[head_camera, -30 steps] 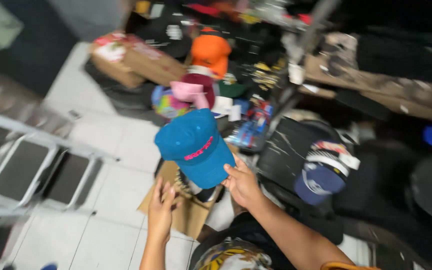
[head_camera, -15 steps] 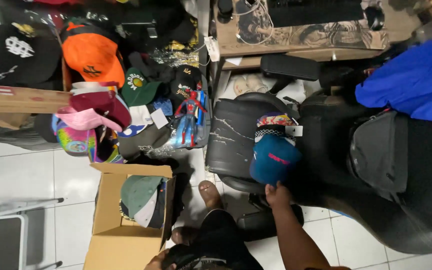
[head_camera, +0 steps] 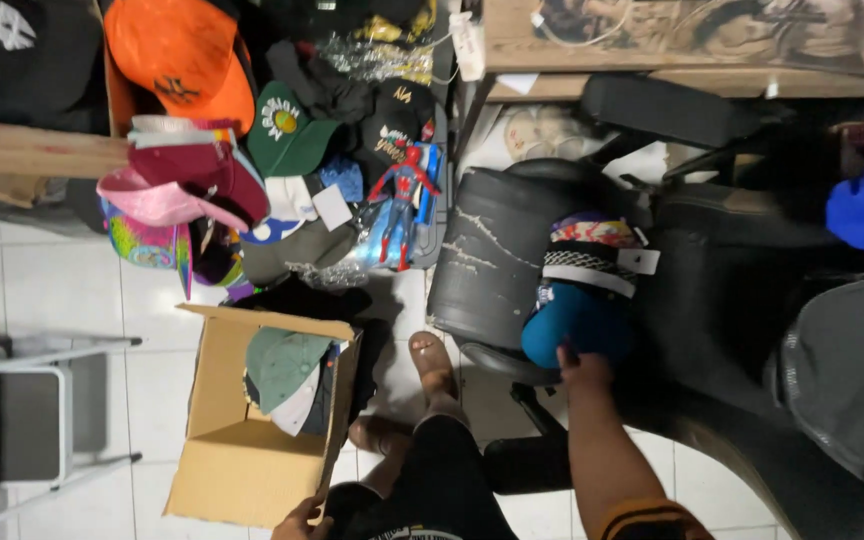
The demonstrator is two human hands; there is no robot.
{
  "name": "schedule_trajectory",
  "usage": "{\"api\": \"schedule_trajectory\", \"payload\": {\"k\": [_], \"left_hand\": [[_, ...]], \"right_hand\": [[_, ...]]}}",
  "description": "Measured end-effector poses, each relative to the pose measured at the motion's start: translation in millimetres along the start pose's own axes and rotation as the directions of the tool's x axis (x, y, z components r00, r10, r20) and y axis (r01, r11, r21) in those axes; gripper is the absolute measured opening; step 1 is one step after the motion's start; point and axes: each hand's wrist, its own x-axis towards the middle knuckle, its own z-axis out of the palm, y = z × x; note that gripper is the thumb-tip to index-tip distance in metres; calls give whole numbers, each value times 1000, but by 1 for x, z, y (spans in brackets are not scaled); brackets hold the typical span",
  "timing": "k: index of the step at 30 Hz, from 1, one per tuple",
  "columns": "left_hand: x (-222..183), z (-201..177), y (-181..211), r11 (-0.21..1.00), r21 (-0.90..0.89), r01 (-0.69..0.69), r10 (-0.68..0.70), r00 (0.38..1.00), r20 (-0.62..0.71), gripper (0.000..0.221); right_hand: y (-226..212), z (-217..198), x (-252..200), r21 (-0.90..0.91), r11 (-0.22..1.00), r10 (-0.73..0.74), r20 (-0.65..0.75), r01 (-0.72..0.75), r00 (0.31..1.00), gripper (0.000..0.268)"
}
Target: The person is taking various baseball caps out of a cardboard box, inspecting them by rotating them and looking at the interior, and then placing them on a nearby chair.
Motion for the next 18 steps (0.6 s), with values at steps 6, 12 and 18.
{"api": "schedule_trajectory", "payload": {"k": [6,12,18], "left_hand": [[-19,0,-1,998,-60,26,-38,977,-209,28],[-40,-1,-10,970,-237,58,-106,975,-197,42],[-29,20,-35,963,-260,69,-127,969,-213,47]], "right_hand": [[-47,-56,-44,-675,709,153,-135,-204,979,87],[-63,-74,-88,65,987,-109,-385,145,917,99],[-58,-82,-97,-384,854,-459,-241,350,855,66]]}}
